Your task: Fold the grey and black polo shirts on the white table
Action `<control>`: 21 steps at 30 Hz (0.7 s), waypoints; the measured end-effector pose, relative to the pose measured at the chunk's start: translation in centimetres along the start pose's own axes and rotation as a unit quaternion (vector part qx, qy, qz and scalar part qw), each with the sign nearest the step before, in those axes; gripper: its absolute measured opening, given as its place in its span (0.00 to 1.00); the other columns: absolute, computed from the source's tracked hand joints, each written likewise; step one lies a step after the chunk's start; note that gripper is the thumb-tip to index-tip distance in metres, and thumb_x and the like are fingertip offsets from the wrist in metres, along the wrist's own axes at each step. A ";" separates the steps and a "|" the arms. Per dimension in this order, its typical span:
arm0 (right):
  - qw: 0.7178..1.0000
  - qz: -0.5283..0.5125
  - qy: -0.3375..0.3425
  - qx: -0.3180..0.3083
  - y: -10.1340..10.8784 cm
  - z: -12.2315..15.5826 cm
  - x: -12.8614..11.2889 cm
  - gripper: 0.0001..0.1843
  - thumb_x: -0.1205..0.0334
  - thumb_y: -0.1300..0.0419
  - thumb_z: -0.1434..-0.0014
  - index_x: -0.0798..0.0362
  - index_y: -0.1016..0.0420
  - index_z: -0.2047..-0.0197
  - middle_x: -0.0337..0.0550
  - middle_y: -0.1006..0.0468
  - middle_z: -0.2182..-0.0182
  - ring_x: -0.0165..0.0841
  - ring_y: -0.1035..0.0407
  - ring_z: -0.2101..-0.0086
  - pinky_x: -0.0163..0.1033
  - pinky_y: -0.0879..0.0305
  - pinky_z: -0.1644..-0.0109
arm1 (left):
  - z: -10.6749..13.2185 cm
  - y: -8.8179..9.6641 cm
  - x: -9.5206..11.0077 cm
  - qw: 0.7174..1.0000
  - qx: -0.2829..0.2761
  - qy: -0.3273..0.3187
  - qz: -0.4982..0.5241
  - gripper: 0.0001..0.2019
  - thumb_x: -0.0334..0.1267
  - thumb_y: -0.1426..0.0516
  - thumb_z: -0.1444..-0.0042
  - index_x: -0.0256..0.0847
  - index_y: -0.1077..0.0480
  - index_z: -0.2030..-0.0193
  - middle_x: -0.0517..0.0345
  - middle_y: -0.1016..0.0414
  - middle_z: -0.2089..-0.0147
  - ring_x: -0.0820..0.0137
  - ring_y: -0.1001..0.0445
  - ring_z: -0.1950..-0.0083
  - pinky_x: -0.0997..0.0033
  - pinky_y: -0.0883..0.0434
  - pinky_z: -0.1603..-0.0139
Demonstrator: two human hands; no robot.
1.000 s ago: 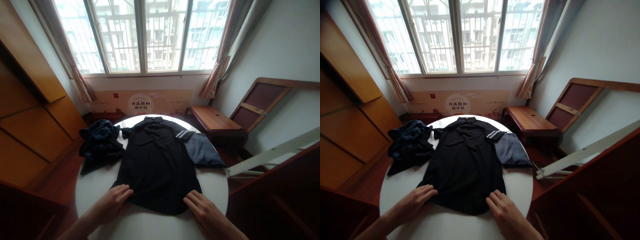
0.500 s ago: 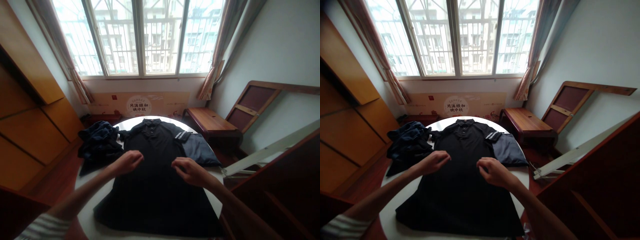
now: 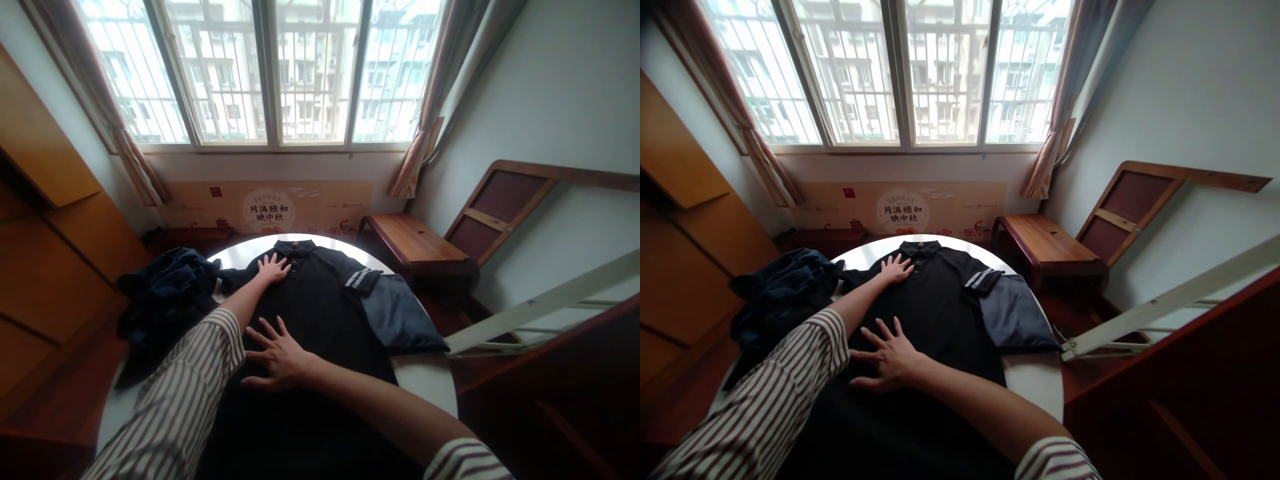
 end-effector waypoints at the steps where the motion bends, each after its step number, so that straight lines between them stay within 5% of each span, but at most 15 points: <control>1: 1.000 -0.003 0.004 0.003 -0.1 0.2 -0.2 0.37 0.31 0.54 0.36 0.38 0.42 0.30 0.44 0.58 0.26 0.54 0.71 0.30 0.71 0.74 0.32 | -0.5 -0.3 -0.3 1.000 -0.005 0.006 -0.003 0.34 0.62 0.60 0.36 0.53 0.48 0.26 0.51 0.60 0.23 0.37 0.60 0.25 0.29 0.56 0.33; 6: 0.999 -0.013 0.018 0.027 -0.2 0.1 0.0 0.32 0.36 0.49 0.36 0.42 0.34 0.35 0.46 0.51 0.28 0.55 0.63 0.30 0.70 0.66 0.32 | -1.5 -0.9 -0.9 1.000 0.011 0.012 -0.019 0.34 0.63 0.61 0.36 0.56 0.49 0.27 0.57 0.63 0.22 0.38 0.62 0.25 0.29 0.57 0.32; 10: 0.990 -0.019 -0.091 0.105 4.6 1.1 5.0 0.17 0.54 0.48 0.32 0.51 0.23 0.48 0.49 0.25 0.45 0.40 0.31 0.45 0.44 0.37 0.40 | -1.3 -1.2 -0.8 0.999 0.053 0.000 -0.012 0.32 0.62 0.58 0.36 0.54 0.44 0.28 0.55 0.57 0.23 0.39 0.58 0.26 0.30 0.56 0.32; 12: 0.951 0.024 -0.255 0.172 8.8 3.4 9.9 0.20 0.56 0.53 0.30 0.54 0.21 0.55 0.51 0.21 0.54 0.37 0.27 0.52 0.40 0.35 0.45 | -0.9 -1.2 -0.6 0.997 0.078 -0.006 0.003 0.31 0.60 0.57 0.35 0.51 0.40 0.30 0.52 0.52 0.24 0.40 0.56 0.26 0.30 0.56 0.32; 15: 0.849 0.091 -0.487 0.183 13.9 8.3 17.3 0.19 0.55 0.48 0.32 0.59 0.24 0.49 0.60 0.26 0.46 0.45 0.33 0.44 0.44 0.41 0.39 | -0.2 -0.4 -0.2 0.987 0.157 -0.026 0.022 0.25 0.52 0.53 0.34 0.44 0.30 0.38 0.47 0.40 0.30 0.43 0.49 0.29 0.34 0.52 0.31; 18: 0.796 0.078 -0.579 0.158 16.0 11.7 22.3 0.27 0.50 0.41 0.37 0.67 0.25 0.48 0.70 0.27 0.47 0.55 0.33 0.44 0.51 0.37 0.43 | 0.8 0.7 0.3 0.974 0.222 -0.045 0.026 0.17 0.37 0.50 0.35 0.36 0.25 0.47 0.44 0.31 0.38 0.49 0.42 0.34 0.44 0.48 0.31; 21: 0.770 0.047 -0.623 0.132 15.9 13.1 25.0 0.30 0.44 0.34 0.44 0.63 0.22 0.50 0.64 0.23 0.50 0.53 0.30 0.47 0.46 0.33 0.47 | 2.5 1.3 1.9 0.971 0.232 -0.057 0.026 0.15 0.30 0.49 0.39 0.36 0.25 0.49 0.44 0.30 0.41 0.52 0.40 0.36 0.46 0.49 0.31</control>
Point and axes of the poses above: each hand's wrist, its own z-axis away from the middle knuckle, its own y-axis out of the back of the hand, x = y × z, the point moved 4 cm from there along -z, towards the middle knuckle
